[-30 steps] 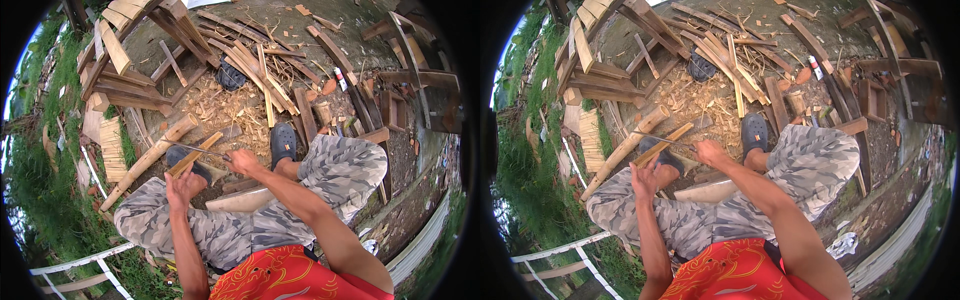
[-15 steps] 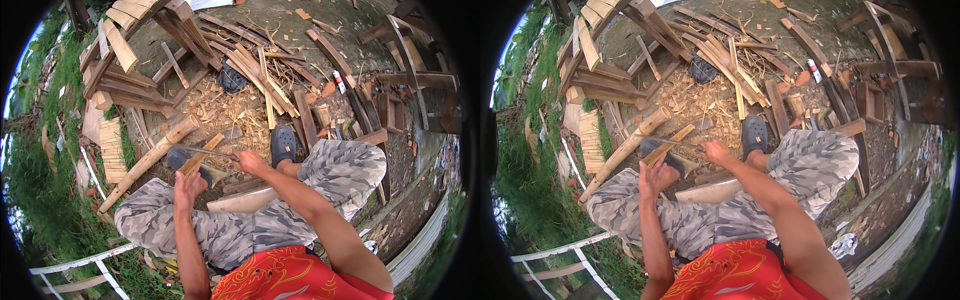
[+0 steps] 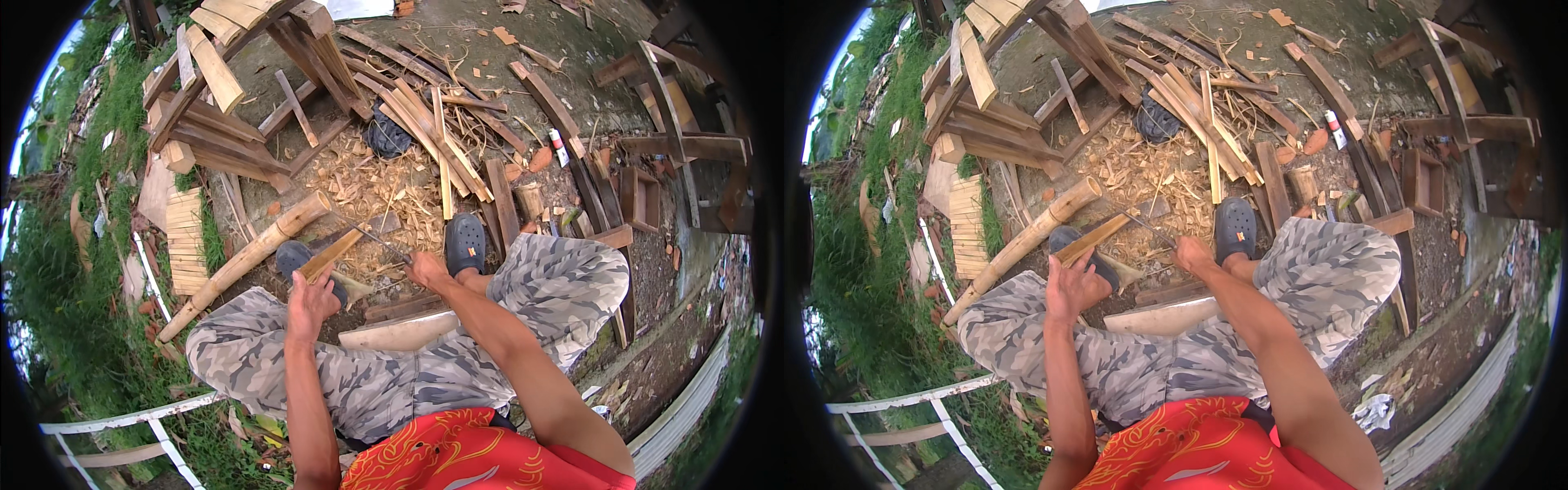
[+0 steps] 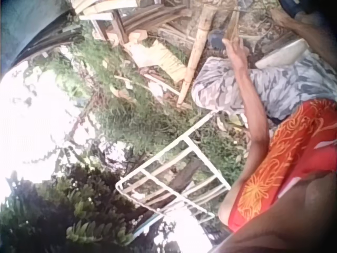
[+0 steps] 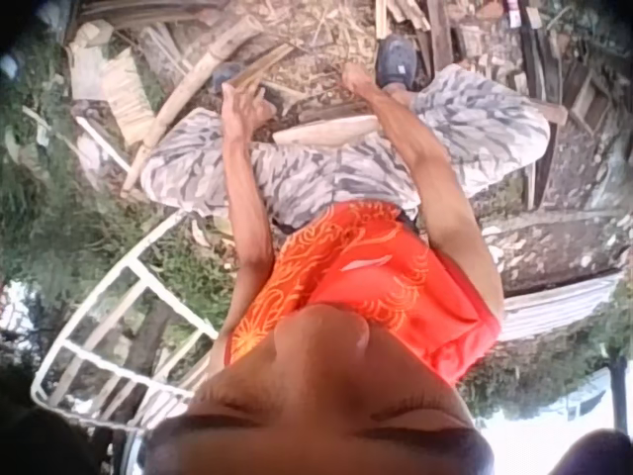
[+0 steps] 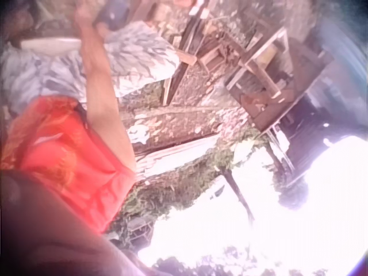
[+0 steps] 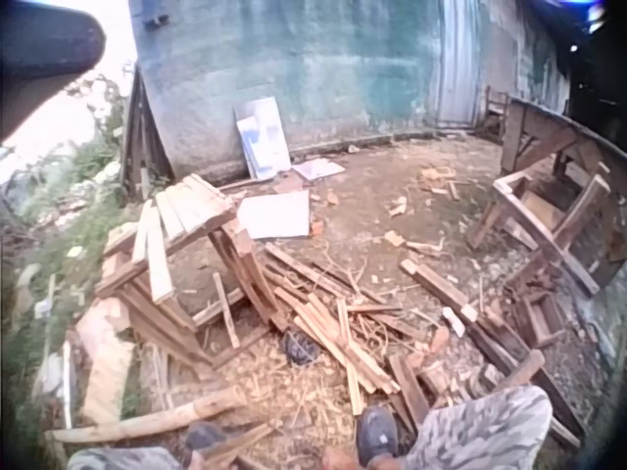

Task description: The person sits on the ground and uses a knife to shave thin strips from a small piece of wood. They repeatedly hold the wood in one hand and draw the knife along its surface to produce shavings, occasionally inspecting the blade and the wood.

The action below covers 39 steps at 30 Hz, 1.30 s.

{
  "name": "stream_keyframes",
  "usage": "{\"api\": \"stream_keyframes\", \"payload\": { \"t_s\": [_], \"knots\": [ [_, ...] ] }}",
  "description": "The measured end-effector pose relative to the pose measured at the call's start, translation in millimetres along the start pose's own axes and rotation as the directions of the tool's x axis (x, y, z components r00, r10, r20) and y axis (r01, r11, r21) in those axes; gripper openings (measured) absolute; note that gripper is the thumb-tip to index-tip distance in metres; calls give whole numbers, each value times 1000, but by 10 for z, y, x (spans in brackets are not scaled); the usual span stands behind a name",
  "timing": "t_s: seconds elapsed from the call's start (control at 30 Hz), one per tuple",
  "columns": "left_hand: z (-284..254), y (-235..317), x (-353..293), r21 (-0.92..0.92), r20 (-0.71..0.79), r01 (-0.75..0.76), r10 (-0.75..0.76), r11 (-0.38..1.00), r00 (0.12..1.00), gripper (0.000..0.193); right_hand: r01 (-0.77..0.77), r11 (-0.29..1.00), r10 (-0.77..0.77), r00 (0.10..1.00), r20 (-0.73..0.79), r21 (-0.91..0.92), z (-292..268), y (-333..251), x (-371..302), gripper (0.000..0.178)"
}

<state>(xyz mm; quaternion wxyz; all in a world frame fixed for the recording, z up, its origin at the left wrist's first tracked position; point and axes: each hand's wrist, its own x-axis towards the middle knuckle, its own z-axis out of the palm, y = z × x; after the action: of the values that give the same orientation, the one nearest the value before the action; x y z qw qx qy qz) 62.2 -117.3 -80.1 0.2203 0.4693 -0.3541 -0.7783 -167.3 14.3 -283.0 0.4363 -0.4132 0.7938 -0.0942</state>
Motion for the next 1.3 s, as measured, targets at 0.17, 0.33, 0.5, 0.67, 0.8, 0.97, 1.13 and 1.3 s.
{"api": "stream_keyframes", "payload": {
  "t_s": [0.17,0.33,0.5,0.67,0.8,0.97,1.13,1.3],
  "knots": [
    [-17,44,55,18,29,-56,55,998,998,77,81,997,-81,997,12,6,-50,7,-72,32],
    [-35,55,77,-5,11,-16,16,1000,1000,77,5,998,-6,1000,16,57,-66,92,-149,35],
    [-52,68,93,3,4,-35,35,999,999,77,120,987,-116,992,-46,107,57,221,-125,36],
    [-35,69,72,-13,16,2,-1,1000,1000,76,-132,991,131,991,8,36,45,335,-150,35],
    [-49,62,79,16,50,-21,20,1000,999,75,49,999,-49,999,10,22,-157,134,-124,33],
    [-116,-22,67,23,83,-7,5,1000,997,73,323,926,-317,946,-65,192,-79,-522,-120,32],
    [-133,-60,45,34,109,-7,3,999,994,71,134,960,-133,991,-23,245,-36,-459,-177,27],
    [-72,-48,42,47,88,-33,29,998,996,70,228,939,-210,973,-96,256,-26,-405,-153,29]
  ]
}}
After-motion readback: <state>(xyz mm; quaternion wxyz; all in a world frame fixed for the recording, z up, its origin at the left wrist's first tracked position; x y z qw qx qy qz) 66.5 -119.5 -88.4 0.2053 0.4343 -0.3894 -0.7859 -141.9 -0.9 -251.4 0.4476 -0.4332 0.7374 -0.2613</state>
